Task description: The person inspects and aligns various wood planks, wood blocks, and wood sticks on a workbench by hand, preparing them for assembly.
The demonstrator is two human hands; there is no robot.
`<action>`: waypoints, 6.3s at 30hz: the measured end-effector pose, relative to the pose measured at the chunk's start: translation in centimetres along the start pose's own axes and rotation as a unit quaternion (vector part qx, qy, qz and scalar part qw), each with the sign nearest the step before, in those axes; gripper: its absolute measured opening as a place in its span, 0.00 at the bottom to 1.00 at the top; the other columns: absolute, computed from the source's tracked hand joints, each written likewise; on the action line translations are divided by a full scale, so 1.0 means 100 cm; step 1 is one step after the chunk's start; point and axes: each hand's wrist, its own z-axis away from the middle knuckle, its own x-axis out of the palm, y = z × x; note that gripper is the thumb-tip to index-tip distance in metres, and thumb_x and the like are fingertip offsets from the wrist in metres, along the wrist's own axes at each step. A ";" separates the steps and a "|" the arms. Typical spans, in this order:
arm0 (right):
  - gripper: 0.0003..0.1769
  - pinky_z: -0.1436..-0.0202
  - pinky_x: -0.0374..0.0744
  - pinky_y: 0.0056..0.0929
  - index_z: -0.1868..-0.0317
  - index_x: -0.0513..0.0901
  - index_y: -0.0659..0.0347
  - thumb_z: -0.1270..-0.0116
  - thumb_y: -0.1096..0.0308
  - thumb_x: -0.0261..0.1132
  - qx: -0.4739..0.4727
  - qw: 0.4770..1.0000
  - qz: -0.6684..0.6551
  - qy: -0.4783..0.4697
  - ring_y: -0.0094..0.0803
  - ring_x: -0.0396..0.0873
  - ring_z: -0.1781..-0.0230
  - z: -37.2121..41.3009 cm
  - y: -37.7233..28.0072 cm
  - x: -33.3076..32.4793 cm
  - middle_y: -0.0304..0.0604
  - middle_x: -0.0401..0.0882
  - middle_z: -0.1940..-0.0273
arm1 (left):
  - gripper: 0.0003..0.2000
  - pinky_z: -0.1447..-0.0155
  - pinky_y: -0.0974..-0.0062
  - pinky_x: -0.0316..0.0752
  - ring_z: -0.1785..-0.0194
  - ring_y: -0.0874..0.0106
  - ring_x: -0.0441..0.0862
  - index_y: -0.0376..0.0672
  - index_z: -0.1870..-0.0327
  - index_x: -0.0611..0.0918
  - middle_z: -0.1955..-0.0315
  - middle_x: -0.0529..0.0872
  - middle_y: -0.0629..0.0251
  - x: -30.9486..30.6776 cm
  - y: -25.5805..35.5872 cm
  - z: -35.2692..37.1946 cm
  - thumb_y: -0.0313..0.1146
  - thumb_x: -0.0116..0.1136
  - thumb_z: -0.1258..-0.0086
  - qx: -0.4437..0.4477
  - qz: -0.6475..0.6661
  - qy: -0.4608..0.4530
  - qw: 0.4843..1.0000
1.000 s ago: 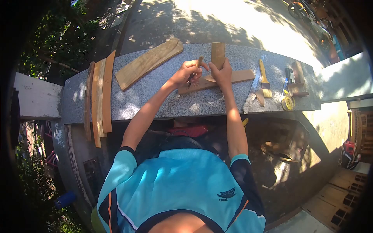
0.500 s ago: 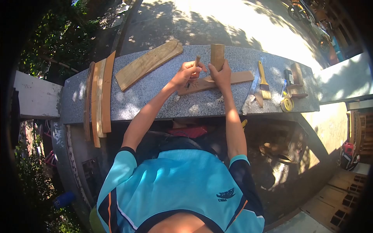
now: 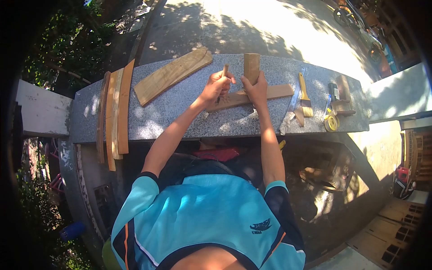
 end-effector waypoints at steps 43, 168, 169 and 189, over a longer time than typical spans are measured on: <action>0.25 0.84 0.61 0.12 0.39 0.70 0.54 0.36 0.58 0.58 0.116 0.988 -0.064 -0.080 0.14 0.66 0.81 -0.063 -0.101 -0.046 0.34 0.73 0.76 | 0.07 0.84 0.83 0.59 0.88 0.84 0.63 0.39 0.67 0.74 0.89 0.68 0.74 -0.008 -0.021 -0.017 0.29 0.42 0.34 0.009 -0.136 -0.021 0.991; 0.23 0.57 0.76 0.33 0.47 0.73 0.58 0.42 0.61 0.63 -0.102 0.988 0.057 0.102 0.40 0.80 0.60 0.000 -0.007 0.012 0.50 0.80 0.59 | 0.18 0.80 0.81 0.49 0.84 0.86 0.54 0.46 0.87 0.68 0.89 0.61 0.80 0.018 0.012 0.009 0.37 0.53 0.34 0.013 -0.210 -0.164 0.964; 0.23 0.60 0.76 0.30 0.45 0.71 0.59 0.41 0.61 0.61 -0.044 0.994 -0.032 0.091 0.36 0.79 0.63 0.004 -0.008 0.005 0.48 0.80 0.61 | 0.18 0.80 0.81 0.49 0.84 0.86 0.54 0.46 0.87 0.68 0.89 0.61 0.80 0.016 0.007 0.007 0.36 0.52 0.34 0.025 -0.209 -0.166 0.963; 0.35 0.45 0.69 0.41 0.34 0.53 0.58 0.39 0.65 0.57 0.001 0.994 -0.015 -0.112 0.50 0.72 0.47 0.083 -0.157 -0.058 0.60 0.72 0.50 | 0.10 0.73 0.80 0.64 0.76 0.84 0.68 0.39 0.79 0.74 0.83 0.71 0.76 0.011 -0.006 0.008 0.30 0.53 0.37 0.042 -0.155 -0.127 0.979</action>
